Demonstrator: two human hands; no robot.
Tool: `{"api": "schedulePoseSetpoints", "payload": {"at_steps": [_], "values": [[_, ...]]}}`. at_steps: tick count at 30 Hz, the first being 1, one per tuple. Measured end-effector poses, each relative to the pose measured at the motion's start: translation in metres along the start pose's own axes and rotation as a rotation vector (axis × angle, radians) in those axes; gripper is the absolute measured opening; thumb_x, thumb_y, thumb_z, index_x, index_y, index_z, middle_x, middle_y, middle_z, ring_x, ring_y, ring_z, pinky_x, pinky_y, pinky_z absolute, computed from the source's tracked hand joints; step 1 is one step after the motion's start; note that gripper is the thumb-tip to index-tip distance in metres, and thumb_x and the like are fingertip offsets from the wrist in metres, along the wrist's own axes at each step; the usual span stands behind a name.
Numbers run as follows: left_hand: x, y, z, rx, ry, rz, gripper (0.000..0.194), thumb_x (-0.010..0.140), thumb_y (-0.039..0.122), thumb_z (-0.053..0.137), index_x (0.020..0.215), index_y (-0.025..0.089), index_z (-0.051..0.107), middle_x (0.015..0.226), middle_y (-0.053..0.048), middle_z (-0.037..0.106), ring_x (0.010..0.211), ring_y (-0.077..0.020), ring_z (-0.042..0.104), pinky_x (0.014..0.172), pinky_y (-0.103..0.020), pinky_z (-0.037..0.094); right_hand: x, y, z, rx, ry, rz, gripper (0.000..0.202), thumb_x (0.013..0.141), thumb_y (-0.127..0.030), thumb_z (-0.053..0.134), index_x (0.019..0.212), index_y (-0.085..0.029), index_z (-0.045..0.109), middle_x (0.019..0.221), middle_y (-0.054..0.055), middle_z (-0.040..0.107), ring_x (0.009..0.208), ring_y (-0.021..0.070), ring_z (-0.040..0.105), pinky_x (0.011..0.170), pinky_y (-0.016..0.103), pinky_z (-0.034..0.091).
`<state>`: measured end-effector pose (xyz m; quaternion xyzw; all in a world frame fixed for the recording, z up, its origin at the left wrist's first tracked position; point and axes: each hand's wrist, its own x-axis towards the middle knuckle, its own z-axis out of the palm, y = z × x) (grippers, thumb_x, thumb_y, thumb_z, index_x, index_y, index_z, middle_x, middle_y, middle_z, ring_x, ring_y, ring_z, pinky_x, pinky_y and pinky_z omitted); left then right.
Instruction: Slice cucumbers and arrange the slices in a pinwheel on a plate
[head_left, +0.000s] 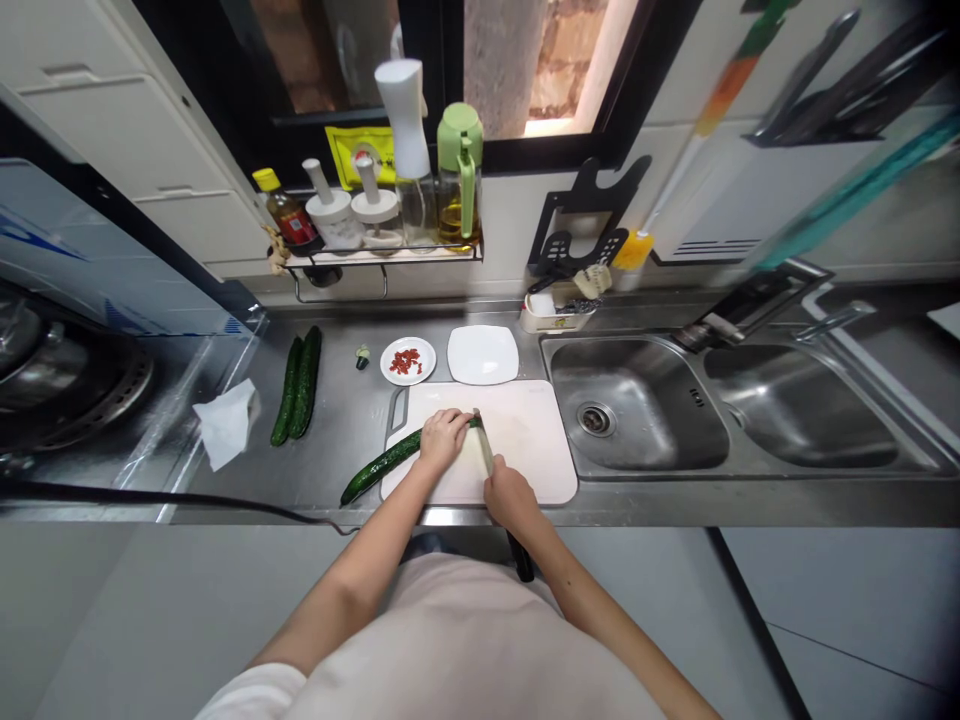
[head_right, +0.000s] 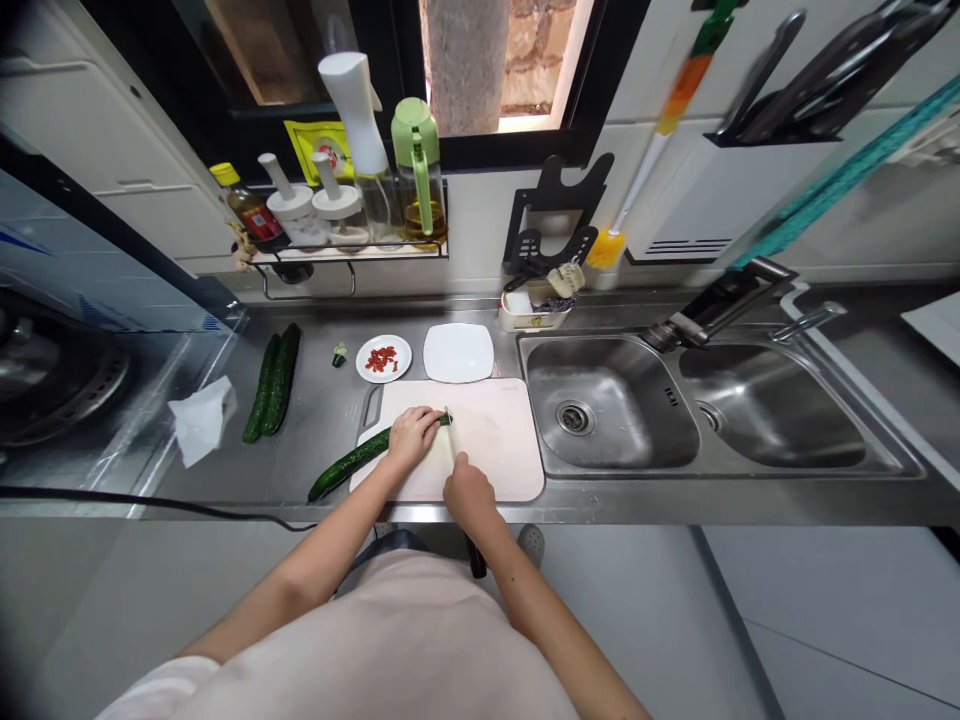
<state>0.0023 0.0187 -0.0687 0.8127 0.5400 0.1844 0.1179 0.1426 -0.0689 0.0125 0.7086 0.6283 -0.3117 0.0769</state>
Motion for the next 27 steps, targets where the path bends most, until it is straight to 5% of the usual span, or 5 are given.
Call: {"api": "schedulePoseSetpoints", "payload": {"at_steps": [27], "values": [[0.004,-0.001,0.001,-0.063,-0.008,-0.070,0.023,0.091,0.031,0.049,0.108,0.024,0.063,0.108,-0.004,0.066,0.100,-0.0199,0.056,0.088,-0.033,0.043,0.036,-0.017,-0.008,0.063,-0.008,0.039,0.030,0.089,-0.013,0.038,0.118,-0.012,0.046,0.103,0.018,0.065,0.103,0.0255,0.062,0.078,0.031,0.044]]}}
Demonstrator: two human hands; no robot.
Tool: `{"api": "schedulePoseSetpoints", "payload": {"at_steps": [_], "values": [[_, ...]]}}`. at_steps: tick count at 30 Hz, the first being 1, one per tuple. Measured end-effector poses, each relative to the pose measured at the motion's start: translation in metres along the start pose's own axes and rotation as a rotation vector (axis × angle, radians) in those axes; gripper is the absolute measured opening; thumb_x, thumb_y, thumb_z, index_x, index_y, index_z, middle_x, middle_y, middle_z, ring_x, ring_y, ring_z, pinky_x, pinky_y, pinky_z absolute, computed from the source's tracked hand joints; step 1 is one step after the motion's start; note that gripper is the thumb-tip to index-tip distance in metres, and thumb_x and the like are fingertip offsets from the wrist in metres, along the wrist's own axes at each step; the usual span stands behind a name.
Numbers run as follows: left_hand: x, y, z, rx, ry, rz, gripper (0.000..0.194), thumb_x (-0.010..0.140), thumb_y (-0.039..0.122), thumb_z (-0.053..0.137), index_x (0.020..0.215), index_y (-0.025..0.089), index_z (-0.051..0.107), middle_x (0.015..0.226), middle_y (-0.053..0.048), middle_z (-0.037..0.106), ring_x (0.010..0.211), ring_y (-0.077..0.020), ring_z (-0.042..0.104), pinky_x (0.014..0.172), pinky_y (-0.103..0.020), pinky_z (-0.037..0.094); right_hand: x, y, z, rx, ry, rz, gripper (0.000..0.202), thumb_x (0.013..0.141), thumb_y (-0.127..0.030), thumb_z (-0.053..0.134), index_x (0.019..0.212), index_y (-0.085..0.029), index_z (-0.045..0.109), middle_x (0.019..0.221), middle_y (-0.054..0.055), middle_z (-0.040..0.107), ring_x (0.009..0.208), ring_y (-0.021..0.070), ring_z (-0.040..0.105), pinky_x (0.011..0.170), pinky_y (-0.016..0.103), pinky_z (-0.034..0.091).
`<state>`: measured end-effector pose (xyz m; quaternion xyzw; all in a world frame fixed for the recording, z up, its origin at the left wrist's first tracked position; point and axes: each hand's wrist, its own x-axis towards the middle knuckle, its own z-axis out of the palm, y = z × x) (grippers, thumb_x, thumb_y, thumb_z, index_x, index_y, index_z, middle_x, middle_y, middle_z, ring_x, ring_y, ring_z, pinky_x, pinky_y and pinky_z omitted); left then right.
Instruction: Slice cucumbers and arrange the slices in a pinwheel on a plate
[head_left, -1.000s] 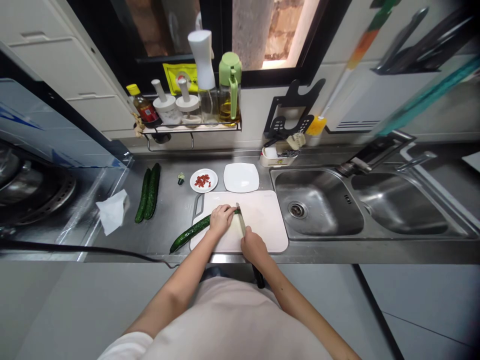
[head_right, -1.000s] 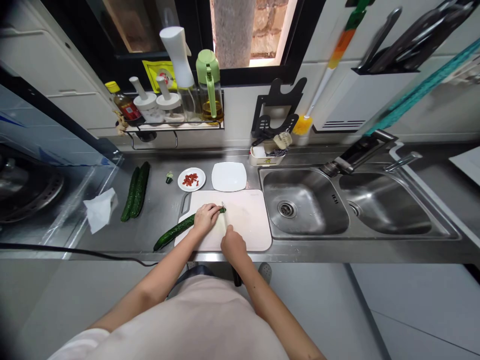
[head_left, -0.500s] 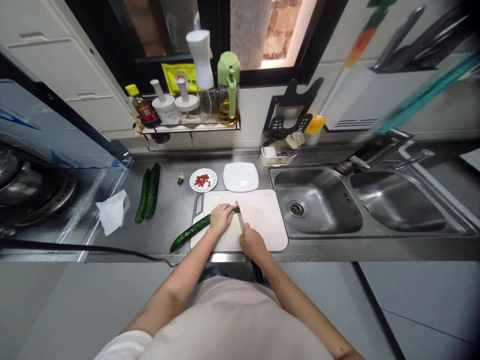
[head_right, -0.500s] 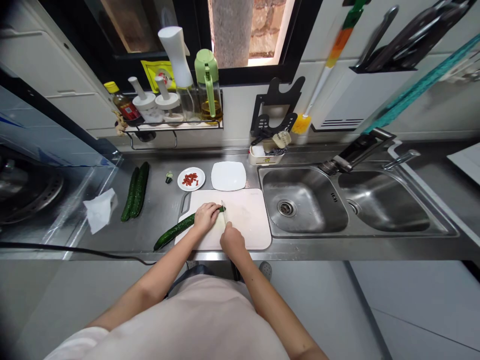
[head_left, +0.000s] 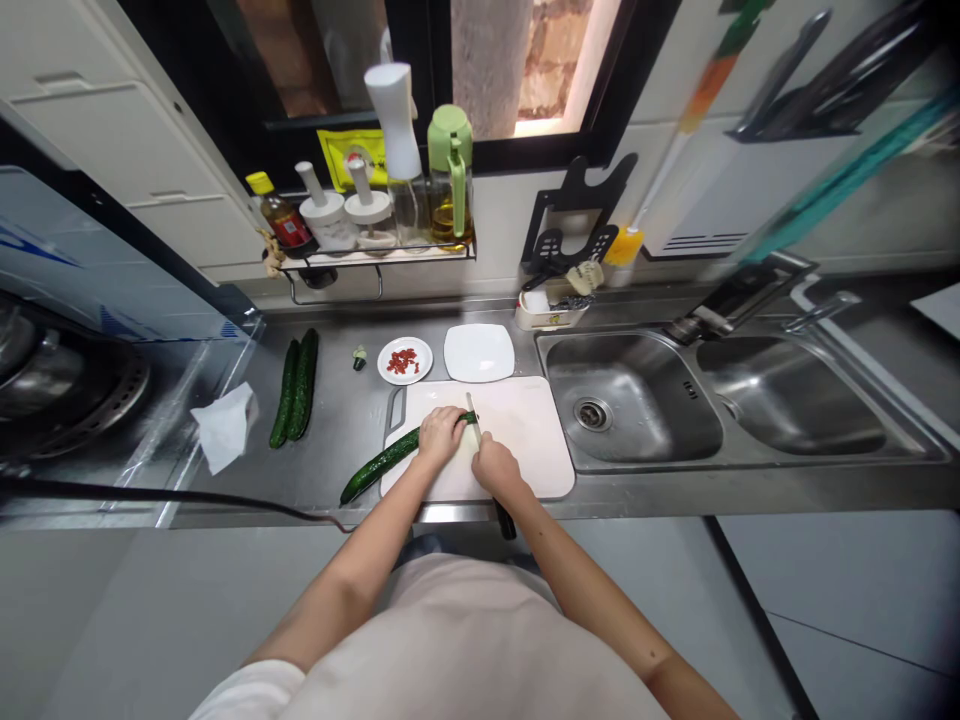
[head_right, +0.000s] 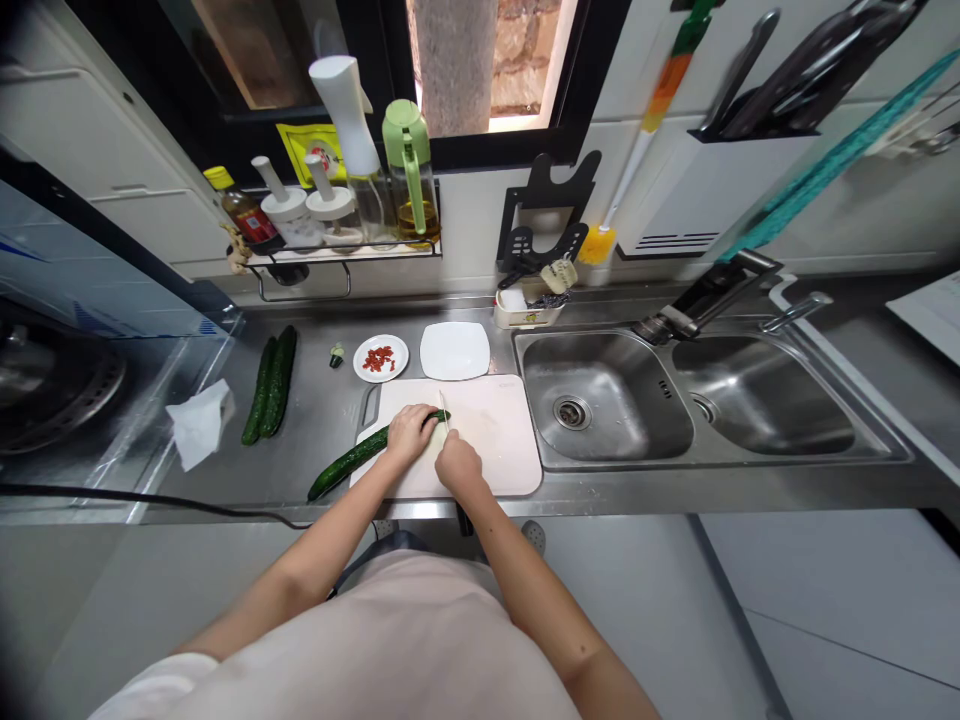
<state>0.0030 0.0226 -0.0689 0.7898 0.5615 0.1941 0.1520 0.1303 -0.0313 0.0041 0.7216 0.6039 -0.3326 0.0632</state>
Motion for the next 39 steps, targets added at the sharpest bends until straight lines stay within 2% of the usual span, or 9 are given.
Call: {"api": "schedulePoseSetpoints", "payload": {"at_steps": [8,12,17,24,34,39], "values": [[0.000,0.000,-0.001,0.005,-0.016,-0.003,0.024,0.091,0.032,0.049,0.109,0.025,0.064,0.107,-0.004,0.066,0.101,-0.0197,0.055,0.089,-0.033,0.043,0.009,-0.003,-0.001,0.018,0.027,-0.035,0.037,0.089,-0.013,0.037,0.126,-0.010,0.041,0.104,0.018,0.065,0.105,0.0250,0.061,0.079,0.031,0.043],[0.000,0.001,-0.002,0.010,-0.021,-0.009,0.024,0.092,0.032,0.048,0.109,0.025,0.064,0.108,-0.004,0.066,0.102,-0.0201,0.055,0.089,-0.033,0.043,0.007,-0.002,0.000,0.009,0.000,-0.013,0.037,0.089,-0.013,0.036,0.126,-0.010,0.040,0.105,0.018,0.065,0.105,0.0250,0.061,0.078,0.031,0.043],[-0.001,0.001,-0.003,0.011,-0.021,-0.008,0.024,0.092,0.031,0.048,0.109,0.025,0.064,0.109,-0.004,0.066,0.102,-0.0199,0.055,0.088,-0.033,0.043,0.000,0.002,0.007,-0.013,-0.027,0.019,0.030,0.090,-0.014,0.036,0.118,-0.012,0.044,0.106,0.018,0.064,0.103,0.0250,0.062,0.076,0.031,0.043],[-0.001,0.001,-0.002,-0.002,-0.016,-0.013,0.025,0.092,0.033,0.048,0.109,0.024,0.064,0.110,-0.004,0.066,0.102,-0.0195,0.055,0.089,-0.033,0.043,-0.015,0.016,0.018,-0.039,-0.019,-0.004,0.029,0.089,-0.013,0.035,0.116,-0.011,0.045,0.101,0.018,0.065,0.097,0.0255,0.063,0.073,0.031,0.042],[-0.001,0.003,-0.004,-0.007,-0.022,-0.020,0.024,0.092,0.032,0.049,0.108,0.025,0.064,0.108,-0.004,0.066,0.102,-0.0196,0.055,0.089,-0.033,0.043,-0.034,0.029,0.020,-0.067,-0.054,-0.001,0.024,0.089,-0.013,0.036,0.110,-0.013,0.046,0.099,0.016,0.065,0.091,0.0243,0.063,0.068,0.029,0.039],[-0.001,0.003,-0.004,-0.009,-0.026,-0.019,0.024,0.092,0.031,0.049,0.108,0.025,0.064,0.109,-0.004,0.066,0.102,-0.0194,0.055,0.090,-0.033,0.043,-0.043,0.029,0.021,-0.095,-0.057,-0.010,0.026,0.089,-0.011,0.035,0.113,-0.012,0.046,0.097,0.017,0.066,0.094,0.0252,0.063,0.069,0.030,0.038]]}}
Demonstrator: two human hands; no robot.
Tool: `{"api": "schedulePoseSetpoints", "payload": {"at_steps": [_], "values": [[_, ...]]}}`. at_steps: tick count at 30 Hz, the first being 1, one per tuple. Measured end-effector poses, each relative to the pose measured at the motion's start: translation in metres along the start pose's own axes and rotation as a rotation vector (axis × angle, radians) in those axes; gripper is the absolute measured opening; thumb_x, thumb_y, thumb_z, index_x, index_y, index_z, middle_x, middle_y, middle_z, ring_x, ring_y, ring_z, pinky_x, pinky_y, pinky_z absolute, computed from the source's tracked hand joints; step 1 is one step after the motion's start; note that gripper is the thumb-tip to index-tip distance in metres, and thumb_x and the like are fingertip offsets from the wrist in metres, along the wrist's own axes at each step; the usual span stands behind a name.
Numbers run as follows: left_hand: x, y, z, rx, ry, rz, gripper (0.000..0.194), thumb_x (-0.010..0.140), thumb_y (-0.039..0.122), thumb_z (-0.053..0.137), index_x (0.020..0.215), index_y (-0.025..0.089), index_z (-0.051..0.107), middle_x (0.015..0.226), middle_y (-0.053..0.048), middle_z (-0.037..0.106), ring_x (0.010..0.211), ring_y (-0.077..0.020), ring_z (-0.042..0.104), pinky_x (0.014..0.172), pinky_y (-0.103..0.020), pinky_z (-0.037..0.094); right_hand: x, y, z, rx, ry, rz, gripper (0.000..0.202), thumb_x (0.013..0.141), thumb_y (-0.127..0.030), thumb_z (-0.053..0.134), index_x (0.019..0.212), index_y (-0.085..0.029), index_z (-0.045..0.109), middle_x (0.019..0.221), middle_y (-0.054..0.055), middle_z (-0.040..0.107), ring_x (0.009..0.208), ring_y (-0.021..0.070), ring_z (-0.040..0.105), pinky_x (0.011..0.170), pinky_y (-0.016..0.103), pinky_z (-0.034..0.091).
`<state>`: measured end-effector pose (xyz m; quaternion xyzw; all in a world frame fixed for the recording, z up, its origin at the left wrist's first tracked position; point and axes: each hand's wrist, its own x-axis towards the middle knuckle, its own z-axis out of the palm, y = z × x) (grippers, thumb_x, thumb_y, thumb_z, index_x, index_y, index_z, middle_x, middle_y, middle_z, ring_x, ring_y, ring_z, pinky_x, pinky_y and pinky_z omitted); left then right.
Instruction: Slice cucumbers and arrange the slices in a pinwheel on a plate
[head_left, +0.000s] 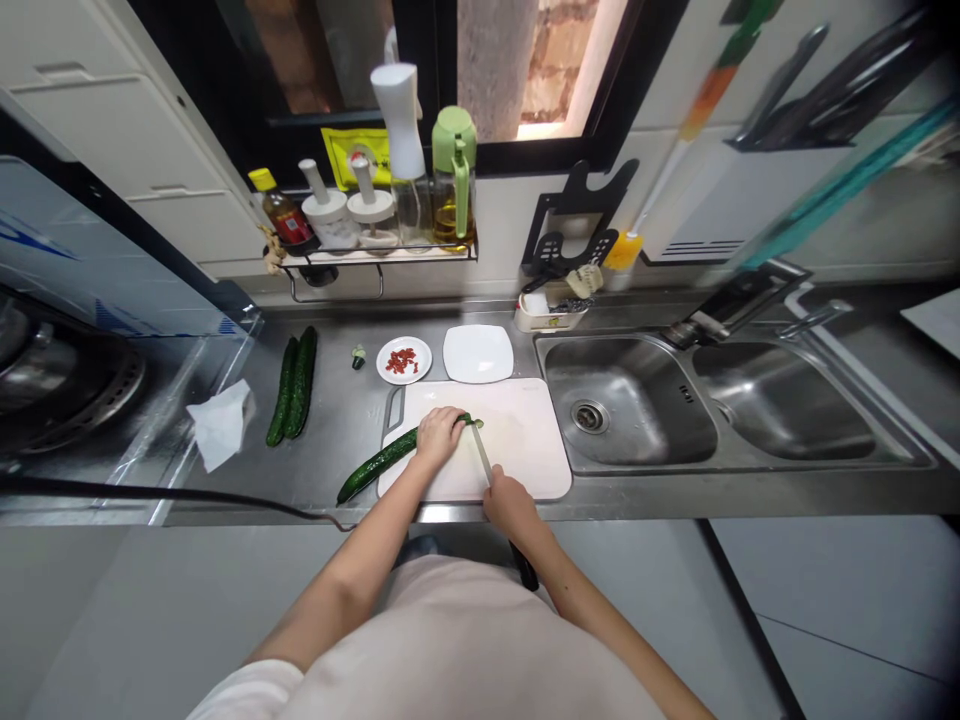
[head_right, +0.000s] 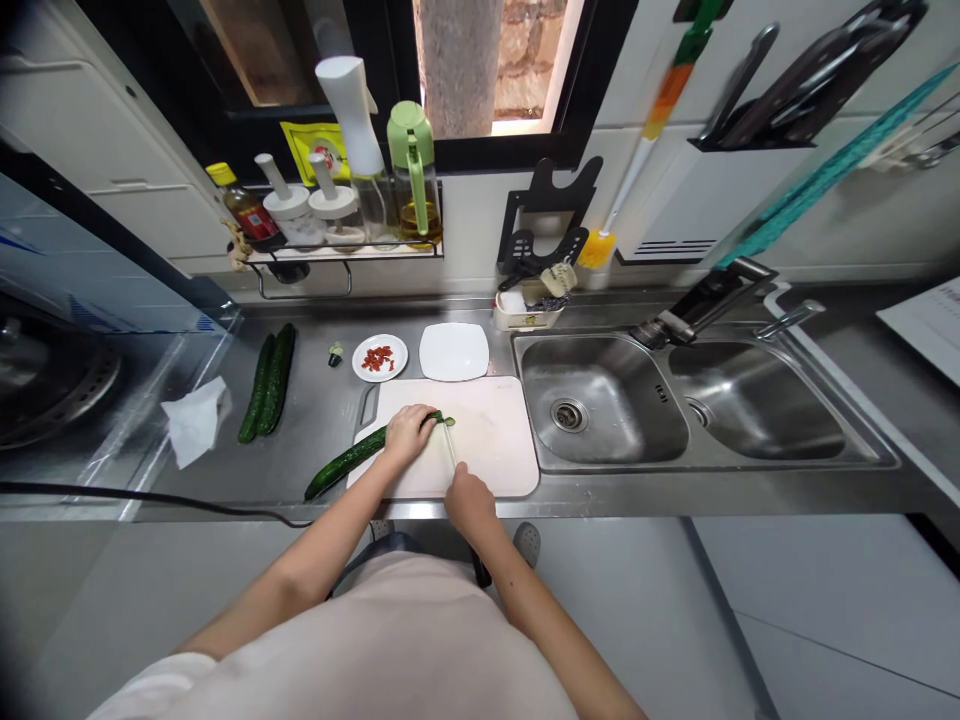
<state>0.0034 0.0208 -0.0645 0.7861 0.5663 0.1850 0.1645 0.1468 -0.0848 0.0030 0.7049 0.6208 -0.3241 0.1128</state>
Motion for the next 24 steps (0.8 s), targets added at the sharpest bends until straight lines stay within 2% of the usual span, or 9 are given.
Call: {"api": "schedulePoseSetpoints", "payload": {"at_steps": [5,12,18,24], "values": [[0.001,0.001,-0.002,-0.002,-0.011,-0.002,0.023,0.091,0.031,0.049,0.108,0.025,0.063,0.108,-0.004,0.066,0.102,-0.0193,0.055,0.090,-0.033,0.042,-0.008,0.009,-0.001,-0.021,0.008,-0.021,0.025,0.090,-0.011,0.036,0.111,-0.012,0.048,0.098,0.016,0.066,0.091,0.0241,0.063,0.067,0.028,0.035],[0.000,0.005,-0.007,0.026,-0.041,0.022,0.024,0.090,0.031,0.051,0.110,0.025,0.062,0.107,-0.005,0.065,0.102,-0.0205,0.055,0.093,-0.037,0.038,-0.019,0.040,-0.017,0.026,0.049,-0.064,0.018,0.091,-0.015,0.038,0.104,-0.015,0.050,0.089,0.011,0.067,0.083,0.0200,0.061,0.063,0.026,0.027],[-0.001,0.008,-0.004,0.044,-0.051,0.058,0.030,0.084,0.029,0.058,0.114,0.028,0.059,0.111,-0.005,0.061,0.108,-0.0220,0.052,0.099,-0.040,0.033,-0.011,0.061,-0.021,0.094,0.143,-0.007,0.017,0.091,-0.015,0.037,0.103,-0.015,0.049,0.089,0.010,0.067,0.081,0.0178,0.060,0.063,0.025,0.026],[0.001,0.013,0.001,0.059,-0.074,0.117,0.032,0.082,0.024,0.058,0.114,0.028,0.060,0.116,-0.005,0.059,0.111,-0.0227,0.049,0.106,-0.044,0.026,0.000,0.065,-0.020,0.091,0.178,0.017,0.020,0.091,-0.015,0.036,0.104,-0.015,0.050,0.089,0.010,0.067,0.082,0.0182,0.060,0.064,0.025,0.028]]}}
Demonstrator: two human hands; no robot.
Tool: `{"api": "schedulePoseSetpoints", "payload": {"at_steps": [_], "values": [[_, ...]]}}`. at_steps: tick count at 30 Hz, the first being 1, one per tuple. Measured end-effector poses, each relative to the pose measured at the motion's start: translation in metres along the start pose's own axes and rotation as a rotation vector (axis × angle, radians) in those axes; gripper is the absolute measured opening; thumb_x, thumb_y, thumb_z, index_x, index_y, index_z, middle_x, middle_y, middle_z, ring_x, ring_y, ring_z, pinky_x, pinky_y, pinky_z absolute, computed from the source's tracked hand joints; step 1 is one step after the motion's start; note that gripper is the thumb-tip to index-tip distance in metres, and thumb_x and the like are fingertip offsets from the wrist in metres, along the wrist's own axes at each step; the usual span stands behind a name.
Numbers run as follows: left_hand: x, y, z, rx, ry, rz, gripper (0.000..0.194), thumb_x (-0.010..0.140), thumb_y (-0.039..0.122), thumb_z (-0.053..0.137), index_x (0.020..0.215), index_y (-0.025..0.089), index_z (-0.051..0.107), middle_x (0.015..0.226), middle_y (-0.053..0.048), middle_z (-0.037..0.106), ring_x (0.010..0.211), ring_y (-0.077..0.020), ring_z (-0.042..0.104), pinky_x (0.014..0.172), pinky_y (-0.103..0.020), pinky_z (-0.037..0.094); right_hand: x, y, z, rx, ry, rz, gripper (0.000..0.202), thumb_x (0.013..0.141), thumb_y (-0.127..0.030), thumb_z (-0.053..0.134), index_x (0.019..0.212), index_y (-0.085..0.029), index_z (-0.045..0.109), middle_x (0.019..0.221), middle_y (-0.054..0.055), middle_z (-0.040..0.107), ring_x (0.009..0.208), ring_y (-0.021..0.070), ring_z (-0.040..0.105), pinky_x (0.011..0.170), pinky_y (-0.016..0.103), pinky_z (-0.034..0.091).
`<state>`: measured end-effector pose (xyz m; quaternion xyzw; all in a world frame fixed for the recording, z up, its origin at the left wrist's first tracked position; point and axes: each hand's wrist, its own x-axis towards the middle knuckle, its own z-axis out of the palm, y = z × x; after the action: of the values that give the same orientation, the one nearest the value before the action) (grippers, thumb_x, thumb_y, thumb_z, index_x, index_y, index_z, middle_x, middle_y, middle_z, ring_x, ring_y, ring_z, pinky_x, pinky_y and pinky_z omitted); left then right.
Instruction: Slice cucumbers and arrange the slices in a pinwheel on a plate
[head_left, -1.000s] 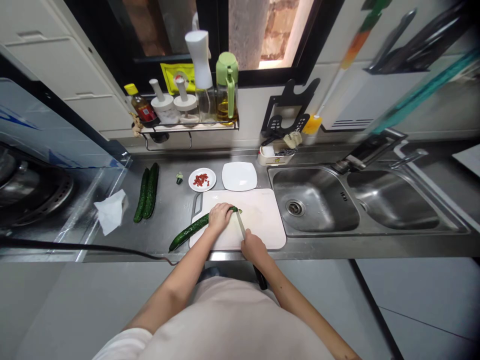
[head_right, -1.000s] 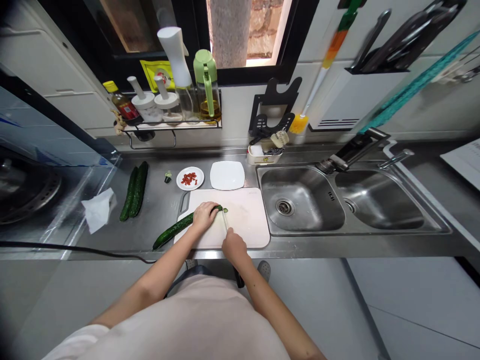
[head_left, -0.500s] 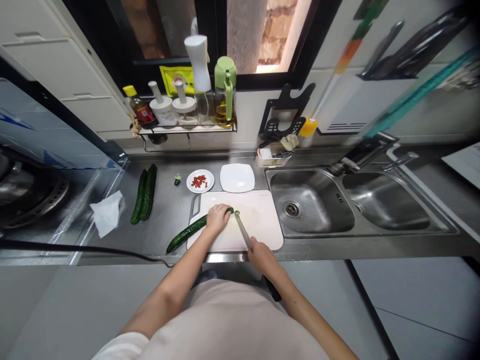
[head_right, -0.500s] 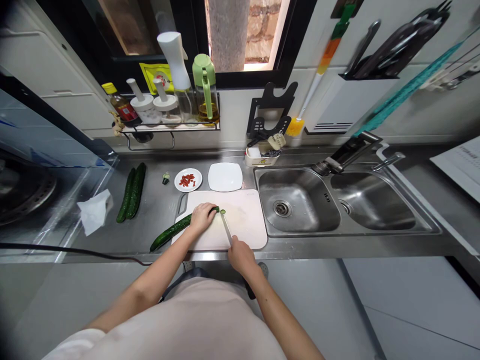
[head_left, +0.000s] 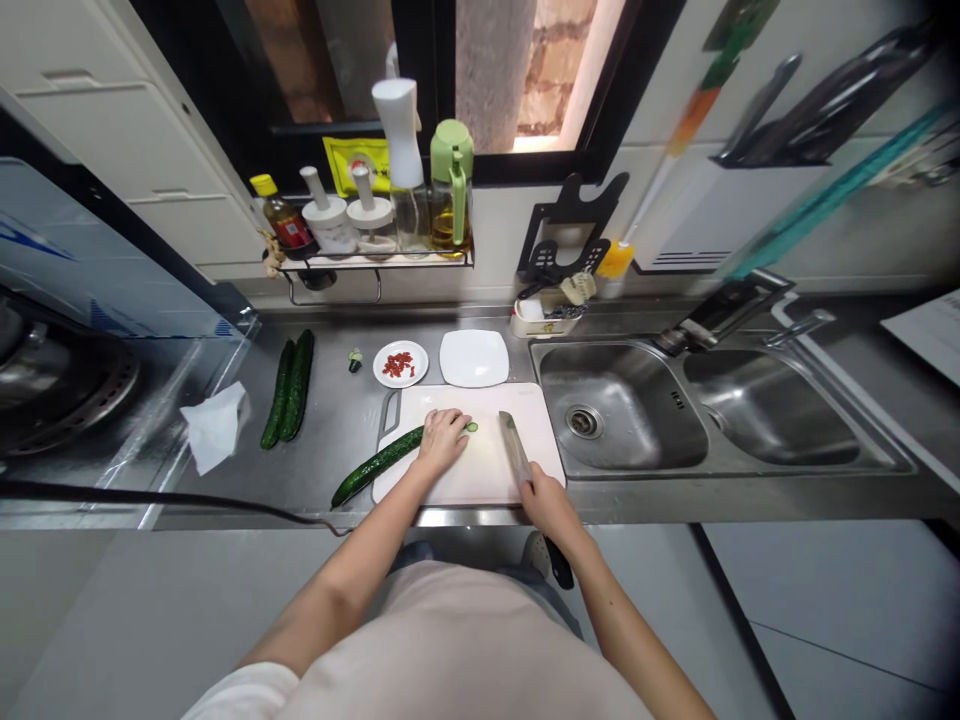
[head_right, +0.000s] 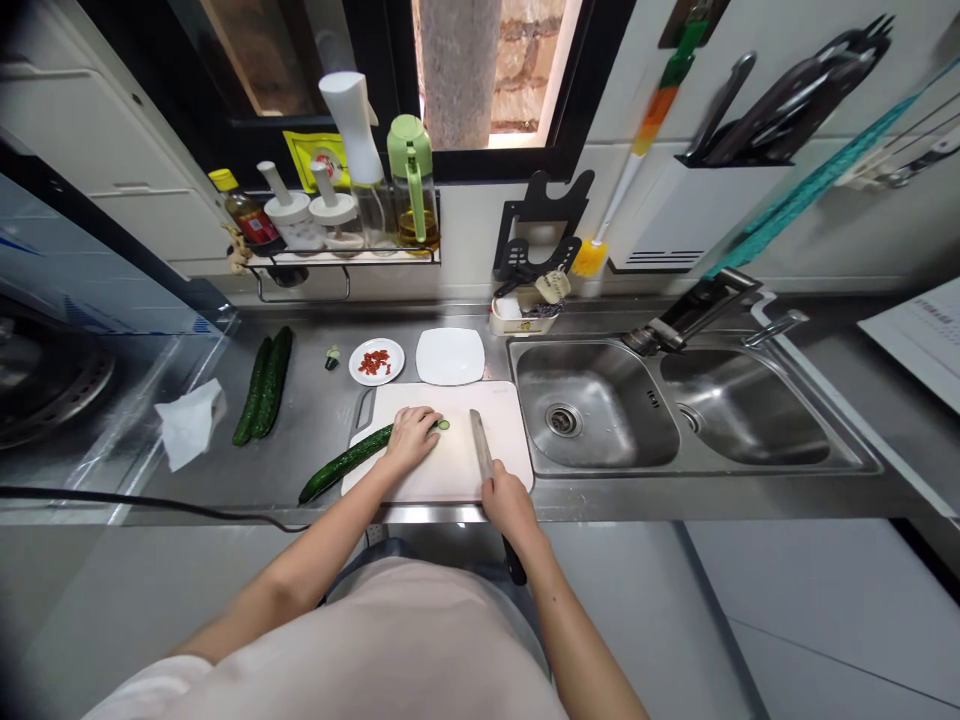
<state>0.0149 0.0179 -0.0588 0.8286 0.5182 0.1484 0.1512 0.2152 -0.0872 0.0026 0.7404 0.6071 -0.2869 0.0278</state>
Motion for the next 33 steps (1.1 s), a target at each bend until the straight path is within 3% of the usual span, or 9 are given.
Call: {"api": "schedulePoseSetpoints", "payload": {"at_steps": [20,27,30,33], "values": [[0.012,0.005,0.007,0.065,-0.039,0.009,0.024,0.089,0.022,0.051,0.108,0.029,0.064,0.119,-0.006,0.056,0.115,-0.0231,0.046,0.112,-0.054,0.016,0.020,-0.013,0.006,-0.087,-0.051,0.010,0.025,0.091,-0.021,0.032,0.109,-0.017,0.050,0.096,0.011,0.067,0.088,0.0216,0.062,0.062,0.027,0.029],[0.012,0.011,0.003,-0.106,0.008,-0.028,0.022,0.088,0.029,0.056,0.108,0.030,0.064,0.115,-0.003,0.059,0.113,-0.0213,0.048,0.114,-0.055,0.009,0.023,-0.012,0.005,-0.083,-0.063,0.016,0.025,0.090,-0.021,0.033,0.108,-0.017,0.049,0.097,0.011,0.067,0.089,0.0210,0.061,0.063,0.027,0.029],[0.009,0.011,-0.005,-0.255,0.062,-0.102,0.025,0.088,0.033,0.056,0.111,0.031,0.064,0.116,-0.003,0.060,0.112,-0.0212,0.051,0.113,-0.056,0.013,0.025,-0.012,0.005,-0.084,-0.066,0.011,0.025,0.090,-0.020,0.032,0.109,-0.018,0.049,0.098,0.011,0.066,0.090,0.0207,0.061,0.063,0.027,0.030],[0.009,0.000,-0.016,-0.369,0.131,-0.156,0.026,0.086,0.035,0.058,0.109,0.028,0.066,0.115,-0.005,0.061,0.109,-0.0220,0.054,0.109,-0.051,0.027,0.026,-0.013,0.004,-0.088,-0.078,0.013,0.026,0.090,-0.020,0.032,0.110,-0.018,0.049,0.097,0.010,0.066,0.089,0.0205,0.061,0.063,0.027,0.030]]}}
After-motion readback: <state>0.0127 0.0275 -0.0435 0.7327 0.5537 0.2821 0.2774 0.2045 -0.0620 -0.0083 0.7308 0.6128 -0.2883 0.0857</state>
